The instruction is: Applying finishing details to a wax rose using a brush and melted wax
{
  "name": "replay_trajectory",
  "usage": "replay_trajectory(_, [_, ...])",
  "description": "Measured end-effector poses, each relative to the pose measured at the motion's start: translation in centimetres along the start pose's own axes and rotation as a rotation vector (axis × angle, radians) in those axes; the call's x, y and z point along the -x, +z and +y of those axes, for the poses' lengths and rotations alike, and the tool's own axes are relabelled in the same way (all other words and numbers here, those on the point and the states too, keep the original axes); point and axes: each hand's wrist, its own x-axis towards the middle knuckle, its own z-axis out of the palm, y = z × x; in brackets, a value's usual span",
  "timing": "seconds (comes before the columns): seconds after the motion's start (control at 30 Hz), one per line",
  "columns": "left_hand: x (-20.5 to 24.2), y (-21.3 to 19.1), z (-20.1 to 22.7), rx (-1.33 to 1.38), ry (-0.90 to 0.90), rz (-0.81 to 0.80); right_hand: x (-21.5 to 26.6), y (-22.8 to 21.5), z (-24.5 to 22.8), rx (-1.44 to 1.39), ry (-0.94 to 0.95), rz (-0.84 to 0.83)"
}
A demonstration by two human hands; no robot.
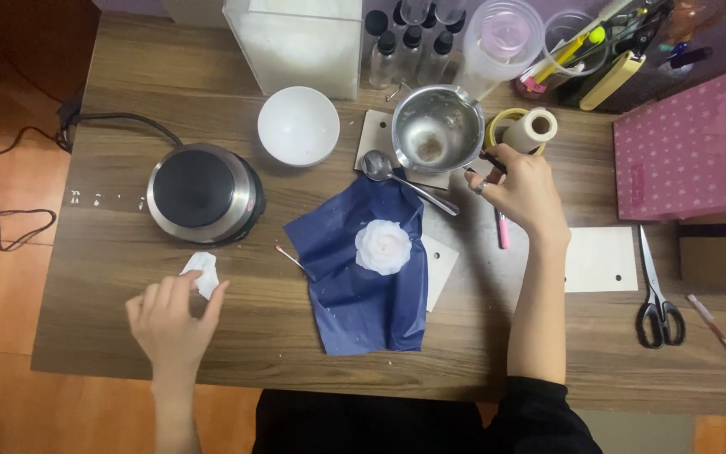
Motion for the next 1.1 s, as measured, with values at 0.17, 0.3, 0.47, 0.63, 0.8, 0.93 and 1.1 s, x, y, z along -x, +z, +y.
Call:
replay_trajectory(0.17, [-2.3, -0.6, 2.9, 0.263, 0.149, 0.084, 0.1, 0.7, 0.5, 0.024, -0.031, -0.016])
replay_trajectory(0.3, [-4.2, -0.3, 5.7, 0.414, 0.283, 0.145, 2.1, -0.5, -0.7, 0.022, -0.052, 0.055])
replay_trajectory(0.47, [-7.3, -0.4, 9.2, 0.656, 0.409, 0.21, 6.7, -0.2, 3.4, 0.041, -0.168, 0.441])
replay_trajectory(0.63, [-9.8, 0.6, 12.5, 0.876, 0.406, 0.22, 10.4, 3.9, 7.5, 0.045, -0.033, 0.577])
replay_trajectory(0.8, [-9.4, 1.1, 14.8, 0.976, 0.365, 0.244, 9.9, 5.3, 3.6, 0.247, 0.158, 0.31])
replay_trajectory(0.93, [-8.4, 2.0, 14.2, 0.924, 0.397, 0.272, 10.7, 5.2, 4.4, 0.307, 0.173, 0.408])
replay_trajectory(1.1, [-8.0, 1.9, 14.2, 0.942, 0.384, 0.234, 13.9, 2.3, 6.3, -0.127, 0.225, 0.604])
